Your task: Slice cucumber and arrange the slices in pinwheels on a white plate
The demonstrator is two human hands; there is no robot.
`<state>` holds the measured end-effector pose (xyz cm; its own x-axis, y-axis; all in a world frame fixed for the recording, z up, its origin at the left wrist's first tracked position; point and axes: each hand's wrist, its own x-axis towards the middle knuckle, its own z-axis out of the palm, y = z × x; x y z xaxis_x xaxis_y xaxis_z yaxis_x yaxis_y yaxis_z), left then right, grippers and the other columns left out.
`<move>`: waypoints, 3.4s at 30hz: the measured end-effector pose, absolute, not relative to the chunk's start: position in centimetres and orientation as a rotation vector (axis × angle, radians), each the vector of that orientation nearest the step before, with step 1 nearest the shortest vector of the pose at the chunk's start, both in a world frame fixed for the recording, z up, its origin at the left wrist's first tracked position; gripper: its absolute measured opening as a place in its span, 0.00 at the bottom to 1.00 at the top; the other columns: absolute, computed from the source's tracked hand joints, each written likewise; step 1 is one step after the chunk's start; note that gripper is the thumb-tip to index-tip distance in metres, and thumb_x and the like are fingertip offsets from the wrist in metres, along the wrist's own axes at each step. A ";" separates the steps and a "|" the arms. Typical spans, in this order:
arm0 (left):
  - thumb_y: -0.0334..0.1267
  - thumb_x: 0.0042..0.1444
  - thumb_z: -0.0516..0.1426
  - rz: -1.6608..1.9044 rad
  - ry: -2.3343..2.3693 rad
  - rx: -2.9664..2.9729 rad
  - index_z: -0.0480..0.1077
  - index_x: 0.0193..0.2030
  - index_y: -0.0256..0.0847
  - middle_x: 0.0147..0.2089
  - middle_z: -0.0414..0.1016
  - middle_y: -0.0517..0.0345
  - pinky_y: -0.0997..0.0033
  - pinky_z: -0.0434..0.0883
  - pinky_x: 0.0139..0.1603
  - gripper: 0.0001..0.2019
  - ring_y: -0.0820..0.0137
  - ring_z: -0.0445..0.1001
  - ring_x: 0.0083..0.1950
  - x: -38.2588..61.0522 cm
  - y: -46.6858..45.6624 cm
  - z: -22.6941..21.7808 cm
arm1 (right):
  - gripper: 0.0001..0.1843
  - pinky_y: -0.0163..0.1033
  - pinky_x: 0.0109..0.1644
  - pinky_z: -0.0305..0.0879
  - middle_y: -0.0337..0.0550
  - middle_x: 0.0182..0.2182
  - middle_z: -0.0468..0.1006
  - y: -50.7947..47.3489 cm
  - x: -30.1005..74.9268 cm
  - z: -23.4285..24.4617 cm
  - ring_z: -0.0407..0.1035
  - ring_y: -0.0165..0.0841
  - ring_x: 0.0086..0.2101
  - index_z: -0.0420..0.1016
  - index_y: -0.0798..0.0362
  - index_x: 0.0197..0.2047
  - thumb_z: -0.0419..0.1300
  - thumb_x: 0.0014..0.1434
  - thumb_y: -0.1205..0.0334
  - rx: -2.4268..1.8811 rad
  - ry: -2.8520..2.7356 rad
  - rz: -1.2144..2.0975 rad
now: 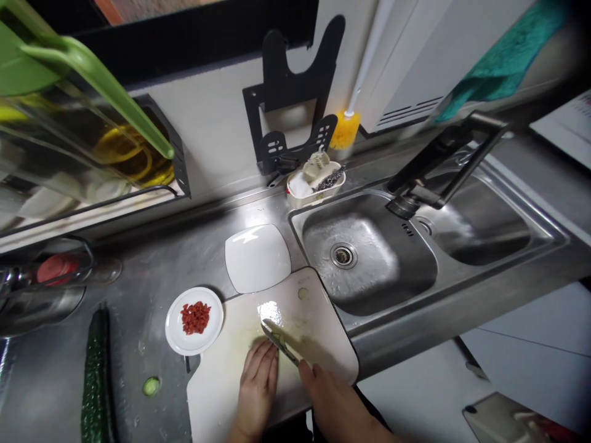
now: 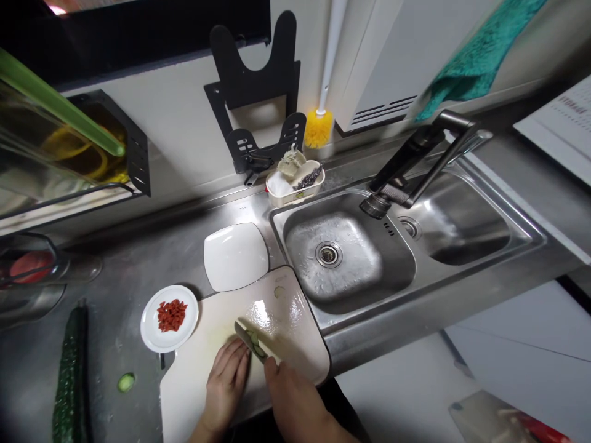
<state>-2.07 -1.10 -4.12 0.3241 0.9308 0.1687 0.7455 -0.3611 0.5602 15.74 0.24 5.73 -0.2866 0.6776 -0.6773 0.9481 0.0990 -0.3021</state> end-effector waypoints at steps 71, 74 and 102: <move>0.32 0.61 0.49 0.718 1.524 2.185 0.71 0.48 0.39 0.47 0.76 0.51 0.55 0.71 0.57 0.12 0.64 0.73 0.52 -1.8 -0.7 -3.5 | 0.24 0.34 0.30 0.61 0.47 0.34 0.77 -0.2 16.2 6.3 0.74 0.36 0.32 0.68 0.54 0.51 0.45 0.55 0.80 1.658 2.008 -1.006; 0.31 0.61 0.49 0.712 1.497 2.189 0.70 0.49 0.39 0.47 0.76 0.51 0.55 0.70 0.58 0.13 0.65 0.73 0.53 -1.9 -0.7 -3.6 | 0.24 0.34 0.30 0.61 0.47 0.34 0.77 0.1 15.9 6.3 0.73 0.35 0.32 0.67 0.54 0.52 0.45 0.56 0.80 1.637 1.992 -1.009; 0.31 0.61 0.50 0.706 1.515 2.168 0.69 0.51 0.38 0.49 0.75 0.51 0.57 0.70 0.57 0.13 0.66 0.72 0.53 -1.7 -0.7 -3.3 | 0.31 0.37 0.36 0.64 0.48 0.39 0.77 -0.4 16.6 4.9 0.73 0.38 0.37 0.66 0.54 0.56 0.41 0.52 0.81 1.647 1.912 -1.080</move>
